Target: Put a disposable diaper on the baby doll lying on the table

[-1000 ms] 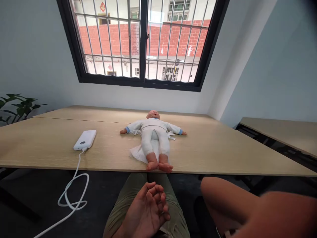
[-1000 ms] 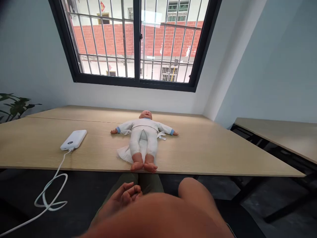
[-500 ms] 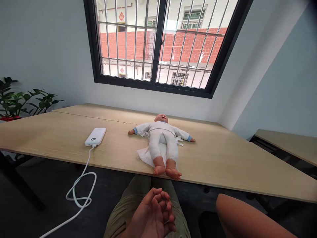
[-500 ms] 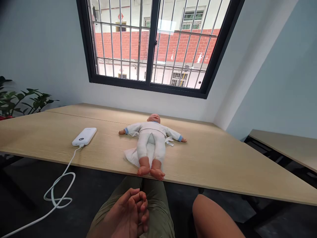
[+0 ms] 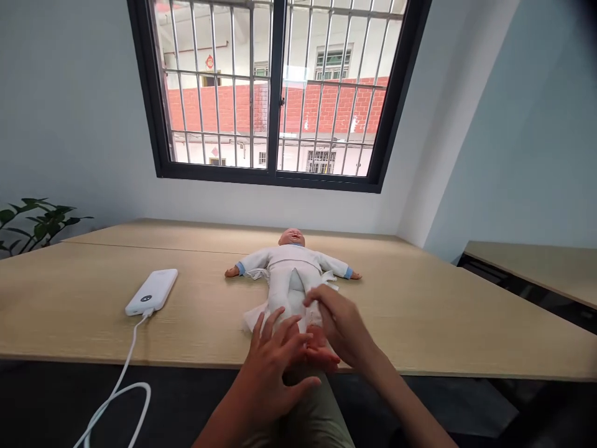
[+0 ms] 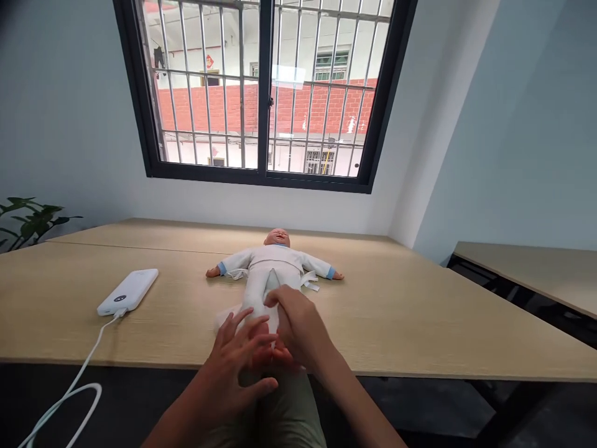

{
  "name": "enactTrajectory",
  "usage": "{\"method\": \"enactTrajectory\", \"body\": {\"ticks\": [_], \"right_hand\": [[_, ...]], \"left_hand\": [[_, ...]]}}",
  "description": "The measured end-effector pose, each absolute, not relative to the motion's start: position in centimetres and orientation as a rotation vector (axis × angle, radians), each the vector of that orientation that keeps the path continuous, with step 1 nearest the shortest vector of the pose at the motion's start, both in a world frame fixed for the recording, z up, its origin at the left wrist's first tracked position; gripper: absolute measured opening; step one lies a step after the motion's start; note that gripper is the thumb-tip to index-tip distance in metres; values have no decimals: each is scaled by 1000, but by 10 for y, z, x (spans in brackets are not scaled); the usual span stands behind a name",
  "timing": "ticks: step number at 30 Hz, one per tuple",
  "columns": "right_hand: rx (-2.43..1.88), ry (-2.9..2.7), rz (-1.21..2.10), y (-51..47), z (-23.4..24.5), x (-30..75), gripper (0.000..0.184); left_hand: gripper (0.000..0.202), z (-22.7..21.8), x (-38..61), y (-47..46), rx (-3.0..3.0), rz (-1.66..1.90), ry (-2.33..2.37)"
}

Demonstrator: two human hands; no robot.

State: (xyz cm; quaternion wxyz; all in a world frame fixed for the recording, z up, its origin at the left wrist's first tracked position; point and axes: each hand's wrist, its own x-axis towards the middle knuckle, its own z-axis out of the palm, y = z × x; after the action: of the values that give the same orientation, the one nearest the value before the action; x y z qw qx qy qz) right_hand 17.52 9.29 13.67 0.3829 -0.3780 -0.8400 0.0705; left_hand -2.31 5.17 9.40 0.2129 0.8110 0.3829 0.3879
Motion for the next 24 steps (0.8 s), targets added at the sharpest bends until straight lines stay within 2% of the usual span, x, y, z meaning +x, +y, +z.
{"method": "enactTrajectory", "body": {"ticks": [2,7,10,15,20,24], "right_hand": [[-924,-2275,189,113,133,171,33],[-941,-2495,176,136,121,177,32],[-981,-2495,165,135,122,187,30],[-1148,-2560,74,140,130,203,31],[-1159,-2691,-209,141,125,207,47],[-1139,-2685,-313,133,117,195,35]], "left_hand": [[53,88,-17,64,2404,911,1113],[26,75,-23,75,2535,839,1325],[23,78,-43,78,2559,901,1417],[25,84,-85,92,2538,898,1583],[32,96,-107,108,2489,694,1756],[37,101,-96,120,2550,681,1754]]}}
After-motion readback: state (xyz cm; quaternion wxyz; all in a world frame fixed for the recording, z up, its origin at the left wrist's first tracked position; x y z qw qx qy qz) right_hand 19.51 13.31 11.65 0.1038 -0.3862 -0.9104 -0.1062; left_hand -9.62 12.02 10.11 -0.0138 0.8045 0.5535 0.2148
